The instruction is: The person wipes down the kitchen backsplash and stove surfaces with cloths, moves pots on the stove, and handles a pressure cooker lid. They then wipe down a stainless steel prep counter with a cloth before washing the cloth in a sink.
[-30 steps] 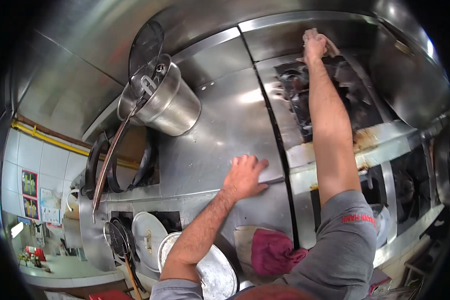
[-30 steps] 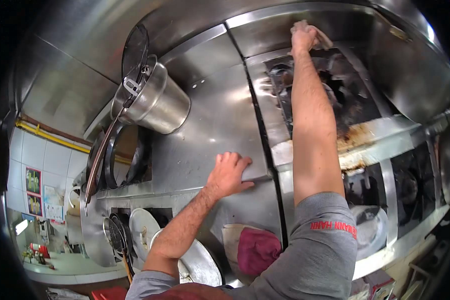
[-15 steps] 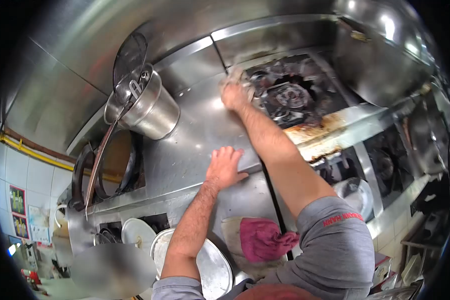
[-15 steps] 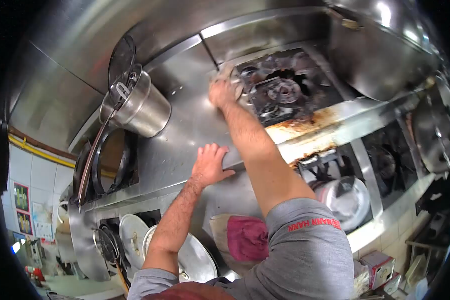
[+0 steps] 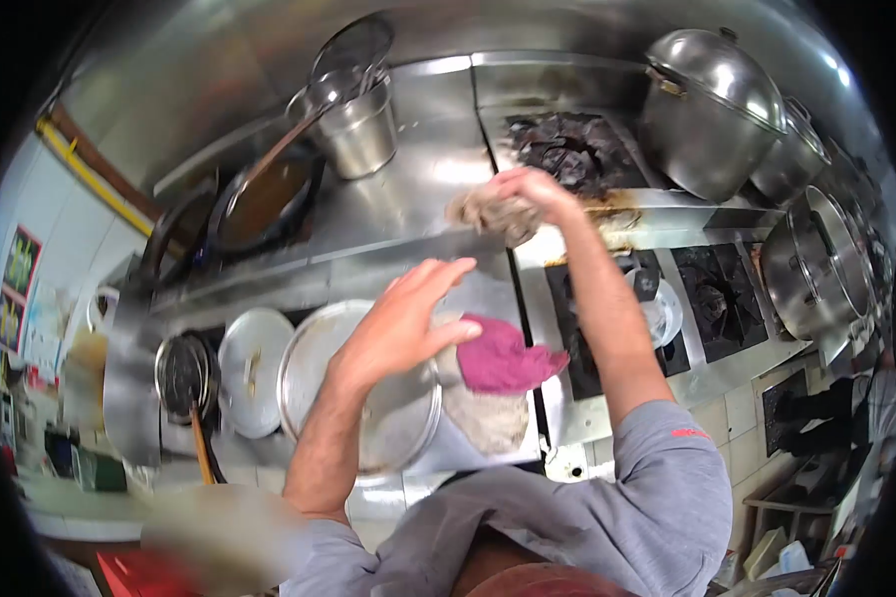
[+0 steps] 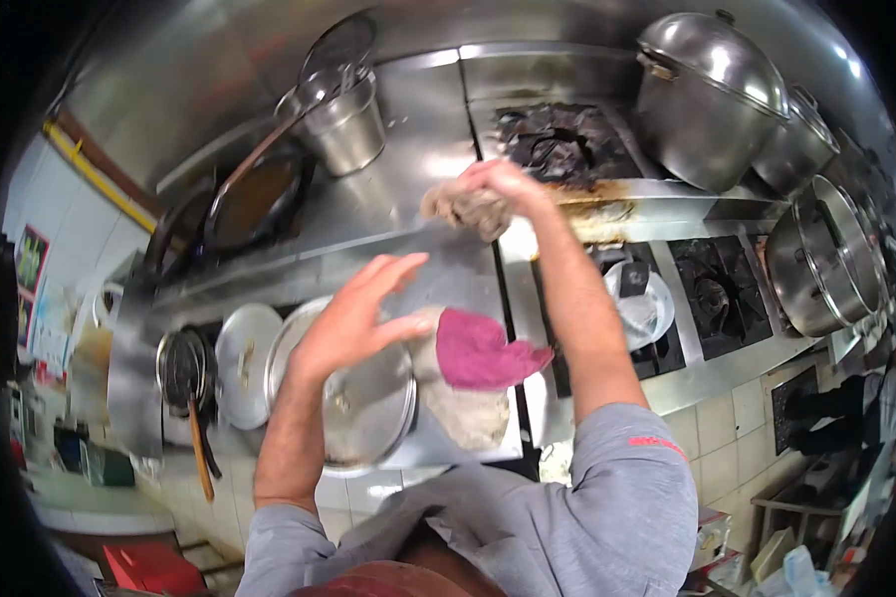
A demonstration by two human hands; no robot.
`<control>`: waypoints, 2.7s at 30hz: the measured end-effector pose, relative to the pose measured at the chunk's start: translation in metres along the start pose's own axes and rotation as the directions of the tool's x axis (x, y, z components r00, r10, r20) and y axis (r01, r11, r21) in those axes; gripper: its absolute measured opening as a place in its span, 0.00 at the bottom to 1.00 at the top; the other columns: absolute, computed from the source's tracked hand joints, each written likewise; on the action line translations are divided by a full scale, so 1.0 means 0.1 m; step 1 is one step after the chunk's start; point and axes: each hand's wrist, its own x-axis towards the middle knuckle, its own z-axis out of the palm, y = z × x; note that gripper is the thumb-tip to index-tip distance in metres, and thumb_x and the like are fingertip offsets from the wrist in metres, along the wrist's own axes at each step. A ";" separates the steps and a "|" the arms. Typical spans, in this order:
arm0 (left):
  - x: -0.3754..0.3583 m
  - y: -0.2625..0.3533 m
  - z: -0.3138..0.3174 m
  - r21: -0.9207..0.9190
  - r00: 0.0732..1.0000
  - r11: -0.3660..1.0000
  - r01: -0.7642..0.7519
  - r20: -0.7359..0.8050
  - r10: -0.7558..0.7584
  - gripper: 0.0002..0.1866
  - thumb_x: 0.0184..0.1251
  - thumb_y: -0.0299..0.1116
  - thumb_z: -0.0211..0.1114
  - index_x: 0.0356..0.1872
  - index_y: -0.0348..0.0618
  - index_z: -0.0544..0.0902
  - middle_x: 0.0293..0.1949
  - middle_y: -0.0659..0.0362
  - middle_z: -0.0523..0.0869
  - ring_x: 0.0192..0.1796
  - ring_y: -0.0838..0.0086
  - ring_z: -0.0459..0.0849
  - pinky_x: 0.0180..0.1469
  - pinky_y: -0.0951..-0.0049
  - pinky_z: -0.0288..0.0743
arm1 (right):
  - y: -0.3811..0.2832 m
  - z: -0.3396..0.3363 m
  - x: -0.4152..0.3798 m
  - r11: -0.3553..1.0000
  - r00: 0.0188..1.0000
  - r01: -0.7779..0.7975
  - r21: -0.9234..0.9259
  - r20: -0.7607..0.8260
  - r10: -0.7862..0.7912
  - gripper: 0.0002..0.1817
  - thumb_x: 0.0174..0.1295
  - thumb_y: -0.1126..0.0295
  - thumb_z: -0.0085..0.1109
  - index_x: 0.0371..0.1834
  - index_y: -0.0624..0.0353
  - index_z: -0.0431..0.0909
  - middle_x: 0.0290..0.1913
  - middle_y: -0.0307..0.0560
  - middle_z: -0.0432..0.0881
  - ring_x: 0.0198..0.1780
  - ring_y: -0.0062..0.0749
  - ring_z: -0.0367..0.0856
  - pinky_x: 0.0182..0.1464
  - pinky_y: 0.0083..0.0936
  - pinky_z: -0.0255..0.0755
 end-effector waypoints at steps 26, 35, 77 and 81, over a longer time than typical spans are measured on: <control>-7.06 -0.13 0.31 -0.629 0.267 0.602 0.491 -0.549 -0.792 0.36 0.63 0.46 0.64 0.67 0.41 0.60 0.51 0.55 0.72 0.45 0.73 0.74 0.50 0.70 0.71 | -0.12 7.62 -2.47 0.835 0.417 -0.478 0.272 0.907 -0.057 0.45 0.38 0.79 0.58 0.67 0.68 0.55 0.61 0.54 0.69 0.62 0.43 0.70 0.65 0.37 0.62; -8.60 -0.52 0.47 -0.858 -0.245 0.451 0.248 -0.506 -0.827 0.34 0.63 0.42 0.65 0.64 0.37 0.63 0.50 0.55 0.72 0.41 0.76 0.74 0.46 0.76 0.72 | 0.37 10.07 -2.09 0.685 0.340 -0.705 0.182 0.935 0.101 0.26 0.60 0.78 0.45 0.64 0.65 0.61 0.58 0.54 0.72 0.59 0.44 0.73 0.62 0.38 0.68; -9.47 -8.12 -4.67 -0.988 0.786 -0.024 -0.155 -0.108 -0.609 0.32 0.67 0.57 0.52 0.65 0.49 0.63 0.62 0.56 0.71 0.59 0.64 0.73 0.55 0.55 0.72 | -0.27 14.12 3.69 0.888 0.869 0.425 -0.176 0.353 -0.346 0.16 0.53 0.61 0.62 0.41 0.59 0.82 0.38 0.48 0.85 0.42 0.32 0.82 0.47 0.30 0.74; -8.71 -8.52 -4.84 -0.970 0.745 0.184 0.162 -0.003 -0.668 0.20 0.67 0.43 0.61 0.53 0.43 0.73 0.50 0.56 0.79 0.48 0.67 0.81 0.48 0.65 0.77 | -0.09 13.65 4.76 0.933 0.911 0.005 -0.359 -0.383 -0.152 0.21 0.53 0.56 0.60 0.47 0.56 0.79 0.49 0.58 0.78 0.53 0.52 0.76 0.56 0.44 0.70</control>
